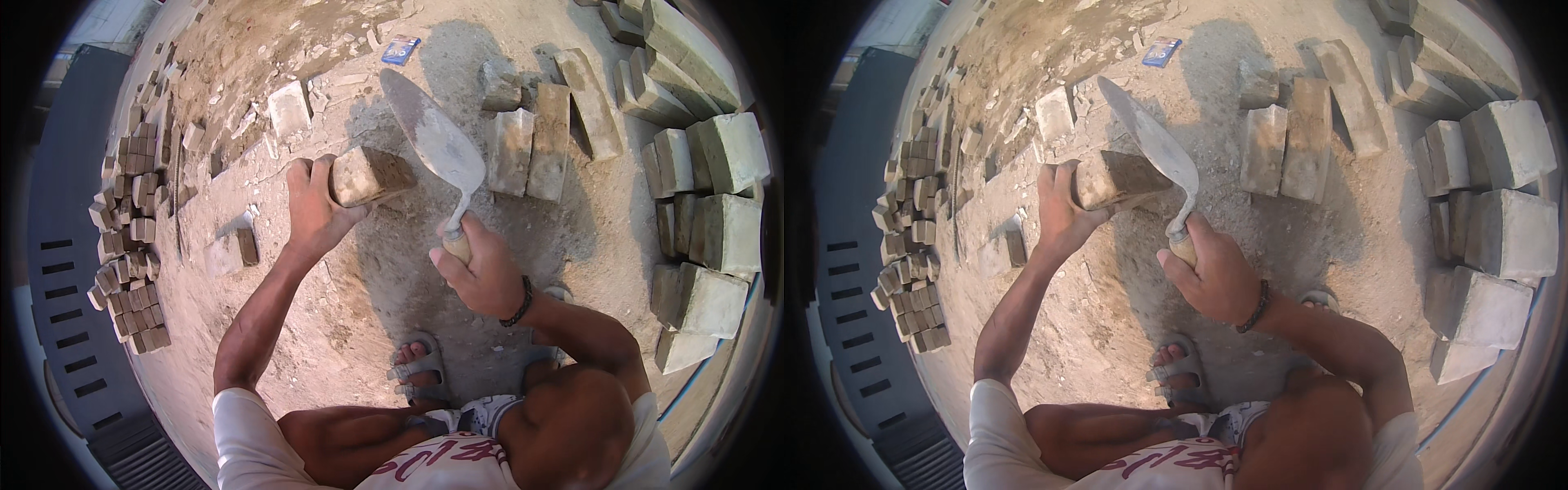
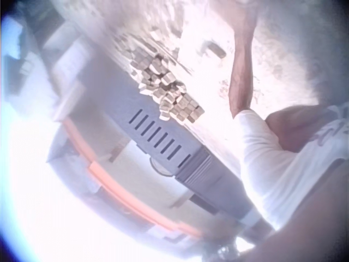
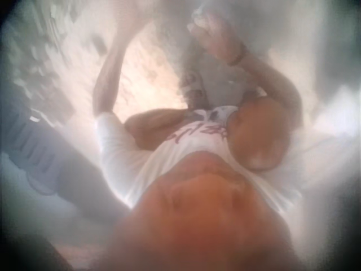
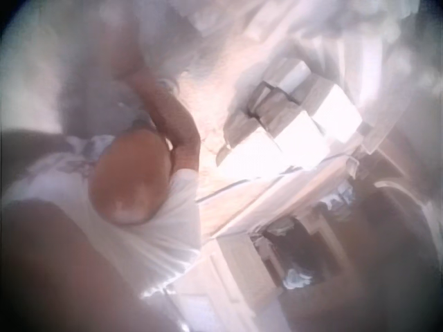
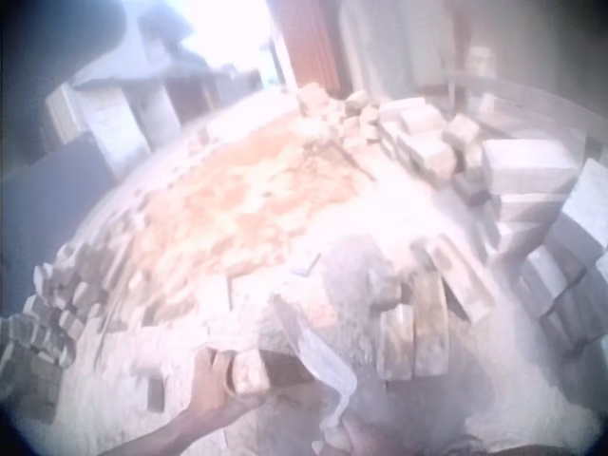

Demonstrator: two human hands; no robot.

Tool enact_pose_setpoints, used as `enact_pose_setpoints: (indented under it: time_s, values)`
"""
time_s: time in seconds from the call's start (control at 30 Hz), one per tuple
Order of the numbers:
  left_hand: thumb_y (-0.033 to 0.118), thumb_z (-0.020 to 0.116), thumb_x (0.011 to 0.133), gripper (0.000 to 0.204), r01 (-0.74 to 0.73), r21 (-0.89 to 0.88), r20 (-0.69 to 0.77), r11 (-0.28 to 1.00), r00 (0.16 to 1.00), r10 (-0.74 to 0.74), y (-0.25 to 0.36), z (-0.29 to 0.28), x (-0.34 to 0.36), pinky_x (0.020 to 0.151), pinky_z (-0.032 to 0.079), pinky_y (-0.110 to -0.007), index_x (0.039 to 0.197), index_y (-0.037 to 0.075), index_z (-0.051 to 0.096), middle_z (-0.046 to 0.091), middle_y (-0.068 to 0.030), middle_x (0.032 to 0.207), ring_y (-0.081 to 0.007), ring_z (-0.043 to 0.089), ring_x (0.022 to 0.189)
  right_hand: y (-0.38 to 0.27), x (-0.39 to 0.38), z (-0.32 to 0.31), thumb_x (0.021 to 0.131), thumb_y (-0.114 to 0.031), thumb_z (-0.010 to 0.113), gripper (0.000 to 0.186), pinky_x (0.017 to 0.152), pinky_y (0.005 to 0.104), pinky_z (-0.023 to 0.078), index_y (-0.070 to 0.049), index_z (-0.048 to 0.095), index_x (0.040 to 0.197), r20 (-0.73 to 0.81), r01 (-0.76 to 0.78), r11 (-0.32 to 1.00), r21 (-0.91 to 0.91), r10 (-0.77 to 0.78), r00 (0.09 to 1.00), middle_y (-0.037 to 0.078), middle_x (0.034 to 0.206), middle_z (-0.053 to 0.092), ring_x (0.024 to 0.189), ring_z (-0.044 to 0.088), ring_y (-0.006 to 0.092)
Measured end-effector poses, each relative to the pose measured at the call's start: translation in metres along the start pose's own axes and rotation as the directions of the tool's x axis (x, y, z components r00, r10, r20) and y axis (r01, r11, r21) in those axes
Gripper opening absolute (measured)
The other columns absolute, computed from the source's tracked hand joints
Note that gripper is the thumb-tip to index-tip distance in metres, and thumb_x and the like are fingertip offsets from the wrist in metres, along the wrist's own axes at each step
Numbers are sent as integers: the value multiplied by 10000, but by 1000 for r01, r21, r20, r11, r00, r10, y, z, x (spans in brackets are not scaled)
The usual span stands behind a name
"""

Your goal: The person repeatedly picks up rectangular stone blocks and uses a hand chisel to chip and smooth their edges and faces. After shaping each block, the person places it on a nearby pile of finished stones. The process is repeated with multiple blocks throughout the clip.

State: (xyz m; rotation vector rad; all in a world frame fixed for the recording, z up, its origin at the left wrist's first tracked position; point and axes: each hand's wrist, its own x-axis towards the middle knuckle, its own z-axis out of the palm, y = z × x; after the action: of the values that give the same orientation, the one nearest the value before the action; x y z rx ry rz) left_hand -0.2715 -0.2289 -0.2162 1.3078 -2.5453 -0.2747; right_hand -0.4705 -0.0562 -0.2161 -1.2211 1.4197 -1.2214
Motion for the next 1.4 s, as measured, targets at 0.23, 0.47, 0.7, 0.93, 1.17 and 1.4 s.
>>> enact_pose_setpoints:
  time_s: [0.23, 0.47, 0.7, 0.93, 1.17, 1.4]
  values:
    - [242, 928, 579, 859, 88, -35, -86, 996, 992, -91, 2, 10, -16, 874, 425, -433, 1252, 0, 451, 399, -158, 1083, -322, 458, 1019, 112, 64, 11, 913, -220, 610, 390, 680, 478, 511, 78, 498, 1138, 207, -404, 870, -282, 467, 860, 268, 803, 640, 755, 664, 427]
    - [222, 926, 594, 854, 96, -58, -94, 994, 990, -101, -8, 10, -29, 879, 416, -435, 1251, -2, 429, 385, -164, 1083, -328, 451, 1025, 43, 46, 34, 916, -215, 598, 371, 674, 453, 523, 87, 513, 1113, 183, 36, 978, -205, 3, 983, 259, 825, 642, 747, 677, 376]
    - [239, 922, 625, 879, 125, -74, -110, 989, 985, -133, -21, 8, -45, 888, 404, -441, 1271, -43, 397, 374, -169, 1103, -322, 429, 1056, 76, 78, 6, 909, -213, 589, 411, 774, 519, 510, 82, 499, 1182, 254, -178, 900, -398, 294, 921, 311, 891, 653, 864, 660, 456]
    - [251, 928, 580, 894, 137, -58, -160, 989, 977, -144, -22, 15, -43, 834, 402, -421, 1257, -29, 416, 374, -155, 1054, -299, 423, 991, 84, 77, 15, 904, -207, 584, 388, 739, 477, 523, 101, 524, 1132, 273, -198, 895, -399, 322, 906, 303, 820, 648, 833, 673, 432]
    - [272, 918, 633, 890, 179, -115, -104, 977, 976, -191, -16, 15, -46, 915, 394, -431, 1278, -40, 389, 389, -167, 1122, -316, 427, 1078, 40, 59, 20, 901, -202, 591, 377, 699, 473, 515, 104, 531, 1114, 245, -1, 992, -124, 32, 969, 287, 794, 645, 774, 664, 439]
    - [298, 920, 623, 896, 272, -42, -156, 961, 949, -275, -36, 12, -44, 859, 409, -426, 1272, -33, 399, 381, -164, 1075, -313, 436, 1009, 2, 102, 17, 903, -206, 592, 363, 673, 477, 512, 83, 541, 1116, 244, 47, 970, -239, 13, 970, 283, 822, 648, 772, 661, 436]
